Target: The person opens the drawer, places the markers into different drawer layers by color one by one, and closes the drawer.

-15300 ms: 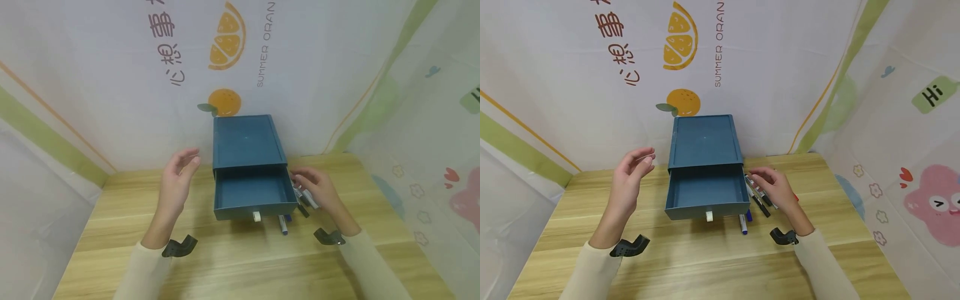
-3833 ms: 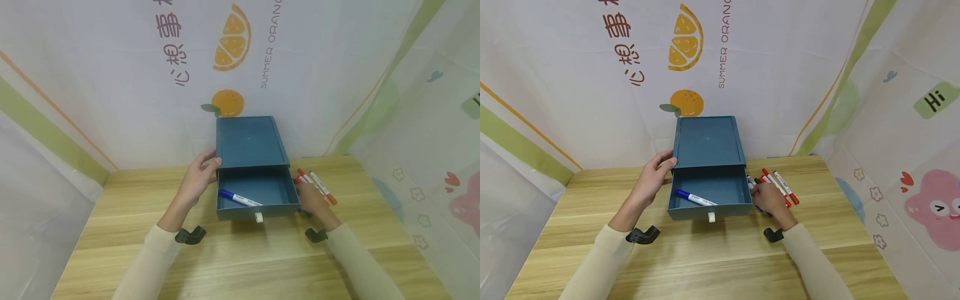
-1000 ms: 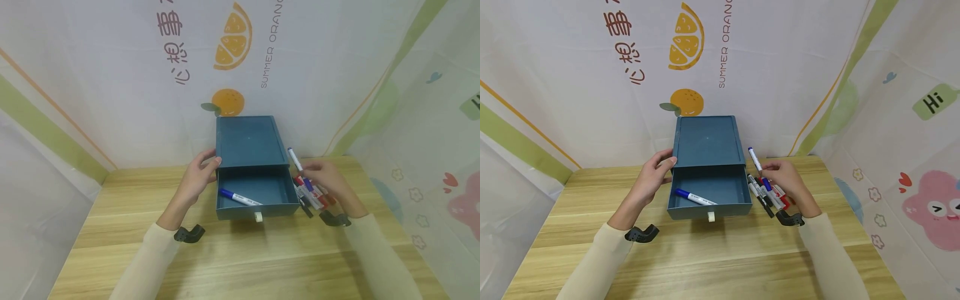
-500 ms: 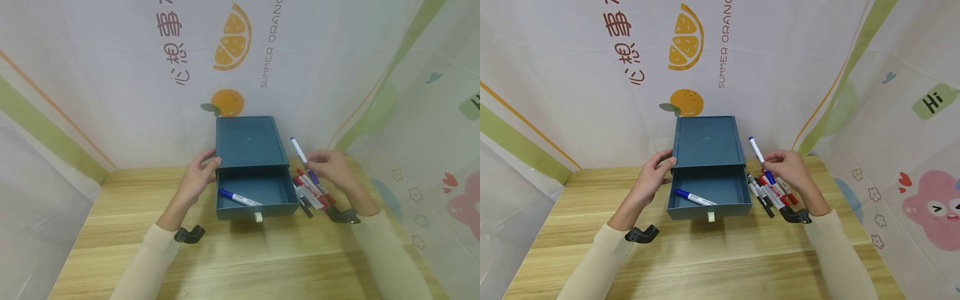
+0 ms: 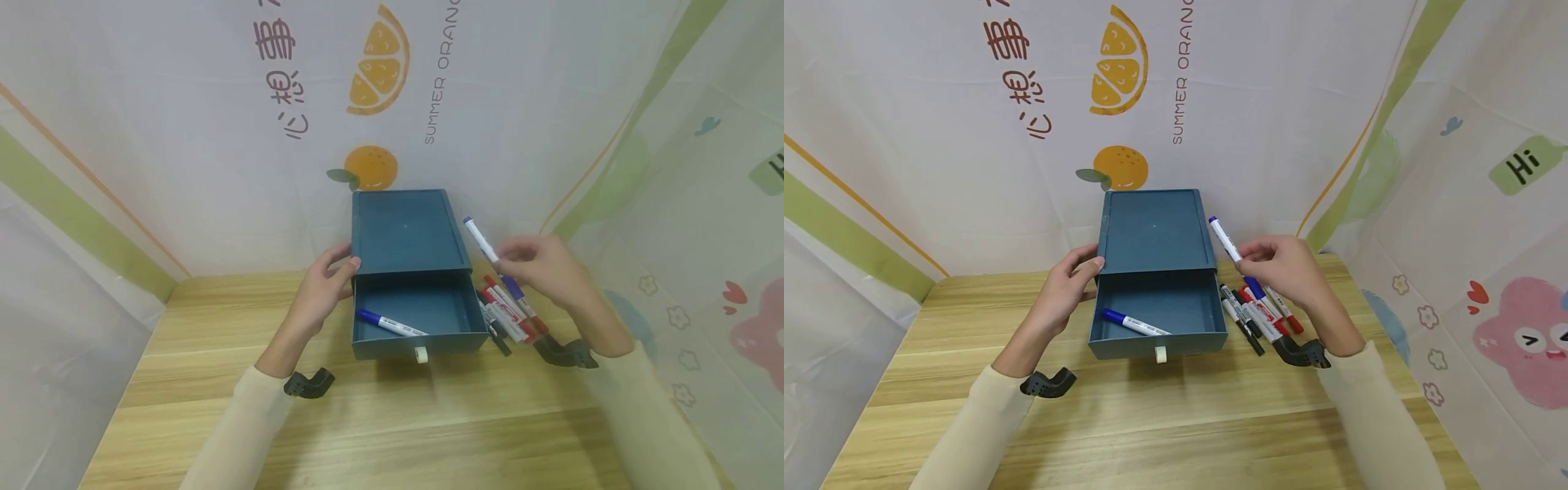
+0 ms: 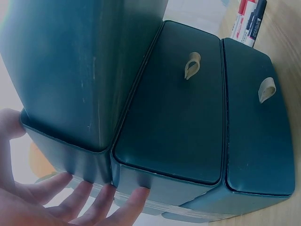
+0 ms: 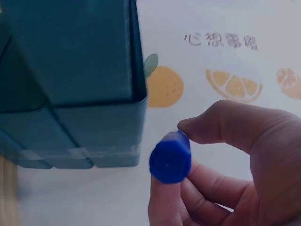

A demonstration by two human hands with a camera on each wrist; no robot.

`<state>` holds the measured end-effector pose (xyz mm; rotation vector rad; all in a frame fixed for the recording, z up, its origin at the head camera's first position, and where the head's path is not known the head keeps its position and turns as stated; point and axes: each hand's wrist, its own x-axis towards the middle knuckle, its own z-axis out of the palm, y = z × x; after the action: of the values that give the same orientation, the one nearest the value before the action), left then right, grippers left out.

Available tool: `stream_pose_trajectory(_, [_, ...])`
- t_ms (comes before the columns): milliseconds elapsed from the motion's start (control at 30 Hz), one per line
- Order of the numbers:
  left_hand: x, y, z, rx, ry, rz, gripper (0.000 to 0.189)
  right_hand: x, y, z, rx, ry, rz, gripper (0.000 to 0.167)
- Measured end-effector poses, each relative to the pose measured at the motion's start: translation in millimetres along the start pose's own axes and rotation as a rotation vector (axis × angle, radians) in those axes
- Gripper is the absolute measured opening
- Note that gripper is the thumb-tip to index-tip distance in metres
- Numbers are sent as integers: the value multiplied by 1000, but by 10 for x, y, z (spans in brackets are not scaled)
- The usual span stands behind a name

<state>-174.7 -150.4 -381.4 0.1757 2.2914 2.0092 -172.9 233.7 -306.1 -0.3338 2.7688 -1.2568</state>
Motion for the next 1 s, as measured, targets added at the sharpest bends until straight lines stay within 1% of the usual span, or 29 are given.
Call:
stream_pose_trajectory(267, [-1, 3, 0, 3, 1, -3, 65, -55, -291, -4, -115, -22, -42, 25])
stream_pose_trajectory(433, [1, 1, -1, 5, 1, -8, 65, -59, -446, 31, -121, -68, -70, 22])
stream_pose_trajectory(700, [-4, 11, 1, 7, 2, -12, 65, -3, -656, 142, -168, -93, -131, 20])
stream_pose_trajectory(800, [-4, 14, 2, 9, 1, -11, 65, 29, -725, 190, -206, -105, -160, 19])
stream_pose_trajectory(1000, [-5, 12, 1, 22, 4, -9, 66, 110, -847, 293, -243, -162, -202, 16])
